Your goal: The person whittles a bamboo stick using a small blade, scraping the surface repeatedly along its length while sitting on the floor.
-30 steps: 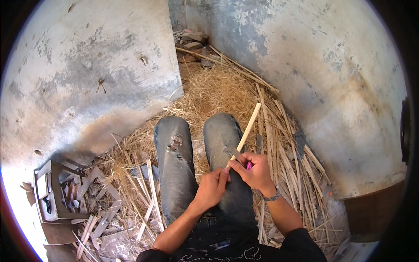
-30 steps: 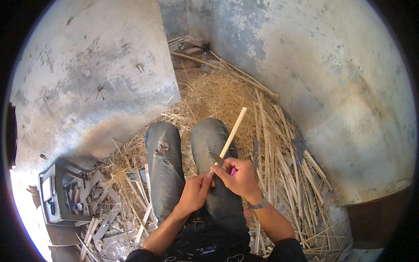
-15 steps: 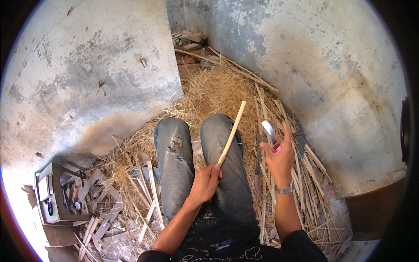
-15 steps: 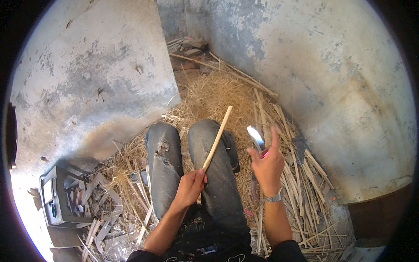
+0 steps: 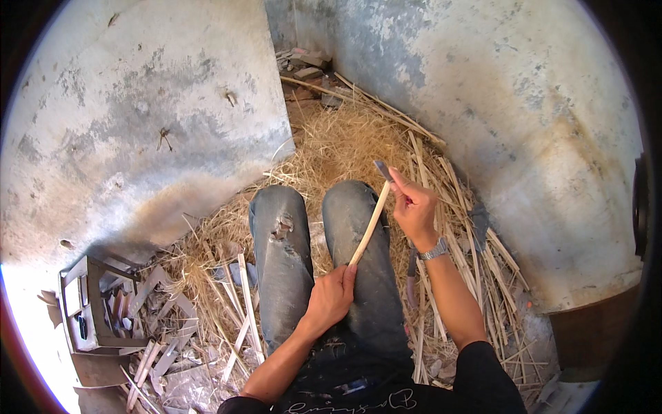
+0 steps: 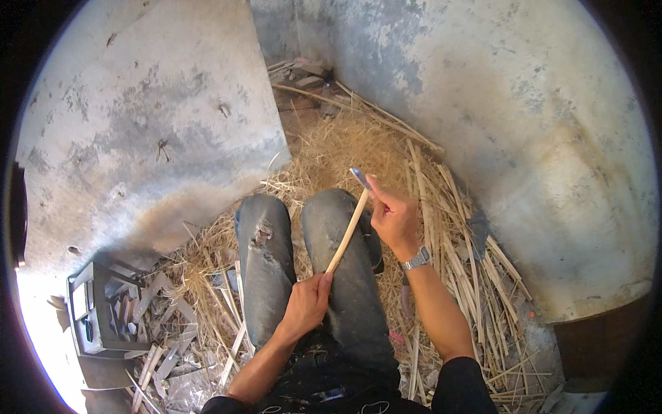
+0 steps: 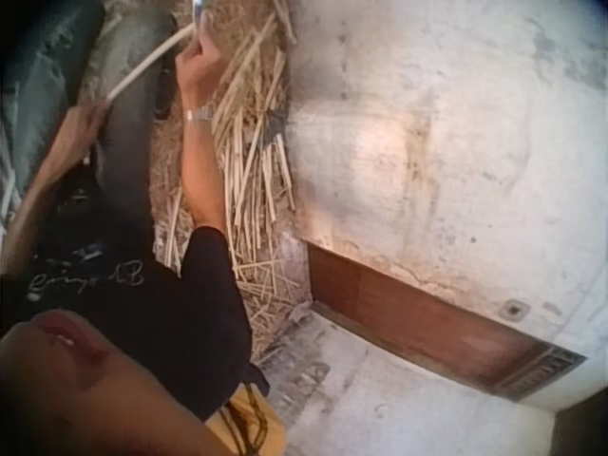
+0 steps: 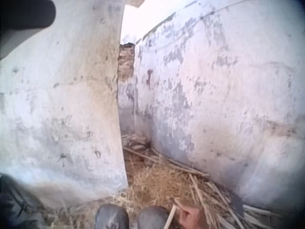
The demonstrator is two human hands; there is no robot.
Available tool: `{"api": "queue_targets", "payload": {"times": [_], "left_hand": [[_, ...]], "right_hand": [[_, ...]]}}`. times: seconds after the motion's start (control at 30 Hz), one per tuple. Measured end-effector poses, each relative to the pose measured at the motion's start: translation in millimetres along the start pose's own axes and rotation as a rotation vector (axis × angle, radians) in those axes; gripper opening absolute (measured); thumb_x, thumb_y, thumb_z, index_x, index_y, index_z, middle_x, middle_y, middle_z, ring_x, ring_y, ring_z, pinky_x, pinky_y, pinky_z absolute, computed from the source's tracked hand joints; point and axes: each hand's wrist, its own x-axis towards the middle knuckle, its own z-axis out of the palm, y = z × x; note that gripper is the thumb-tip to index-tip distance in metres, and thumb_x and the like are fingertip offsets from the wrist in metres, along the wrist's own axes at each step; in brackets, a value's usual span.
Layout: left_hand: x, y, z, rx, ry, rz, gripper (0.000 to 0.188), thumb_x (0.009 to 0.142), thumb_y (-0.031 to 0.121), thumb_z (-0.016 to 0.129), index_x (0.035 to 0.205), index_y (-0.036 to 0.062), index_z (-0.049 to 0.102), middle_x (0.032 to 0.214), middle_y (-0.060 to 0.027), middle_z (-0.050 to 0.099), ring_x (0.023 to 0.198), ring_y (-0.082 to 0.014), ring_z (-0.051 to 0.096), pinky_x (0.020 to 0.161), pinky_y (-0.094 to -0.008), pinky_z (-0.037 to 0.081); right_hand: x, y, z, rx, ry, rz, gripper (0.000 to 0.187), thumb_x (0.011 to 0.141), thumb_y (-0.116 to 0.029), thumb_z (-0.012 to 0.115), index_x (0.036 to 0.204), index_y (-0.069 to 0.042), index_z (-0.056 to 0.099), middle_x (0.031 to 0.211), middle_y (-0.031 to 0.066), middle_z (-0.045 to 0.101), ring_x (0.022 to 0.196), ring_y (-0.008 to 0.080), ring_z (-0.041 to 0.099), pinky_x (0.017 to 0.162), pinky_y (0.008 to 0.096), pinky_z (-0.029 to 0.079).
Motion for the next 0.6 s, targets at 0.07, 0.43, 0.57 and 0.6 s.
{"api": "queue_targets", "payload": {"times": [0.07, 0.43, 0.57, 0.6], "left_hand": [[3, -2, 2, 0.031, 0.051, 0.083, 0.046, 0.111, 0.031, 0.051, 0.084, -0.0053, 0.059, 0.066, -0.0248, 0.055, 0.061, -0.0423, 0.058, 0.061, -0.0481, 0.045], [5, -8, -5, -0.164, -0.049, -0.067, 0.055, 0.113, 0.038, 0.046, 0.082, -0.0038, 0.061, 0.065, -0.0153, 0.055, 0.062, -0.0273, 0.057, 0.060, -0.0423, 0.045], [5, -8, -5, -0.229, -0.089, -0.098, 0.058, 0.113, 0.042, 0.045, 0.076, 0.0002, 0.059, 0.061, -0.0028, 0.053, 0.058, -0.0131, 0.050, 0.056, -0.0345, 0.043], [6, -8, -4, -0.232, -0.086, -0.092, 0.058, 0.113, 0.042, 0.045, 0.076, 0.0002, 0.059, 0.061, -0.0028, 0.053, 0.058, -0.0131, 0.050, 0.056, -0.0345, 0.043]], "right_hand": [[-14, -1, 8, 0.099, -0.048, -0.048, 0.047, 0.088, 0.008, 0.067, 0.131, -0.011, 0.074, 0.086, 0.0171, 0.076, 0.063, 0.0253, 0.068, 0.058, 0.0355, 0.051], [-108, -41, -4, 0.358, -0.250, 0.062, 0.041, 0.089, 0.004, 0.073, 0.128, -0.007, 0.076, 0.076, 0.0136, 0.072, 0.058, 0.0167, 0.064, 0.053, 0.0319, 0.048], [-101, -26, -34, 0.839, -0.416, 0.528, 0.032, 0.095, -0.002, 0.073, 0.126, -0.009, 0.078, 0.085, 0.0106, 0.078, 0.066, 0.0071, 0.065, 0.055, 0.0268, 0.047], [-94, -26, -35, 0.836, -0.416, 0.522, 0.032, 0.095, -0.002, 0.073, 0.126, -0.009, 0.078, 0.085, 0.0106, 0.078, 0.066, 0.0071, 0.065, 0.055, 0.0268, 0.047]]}}
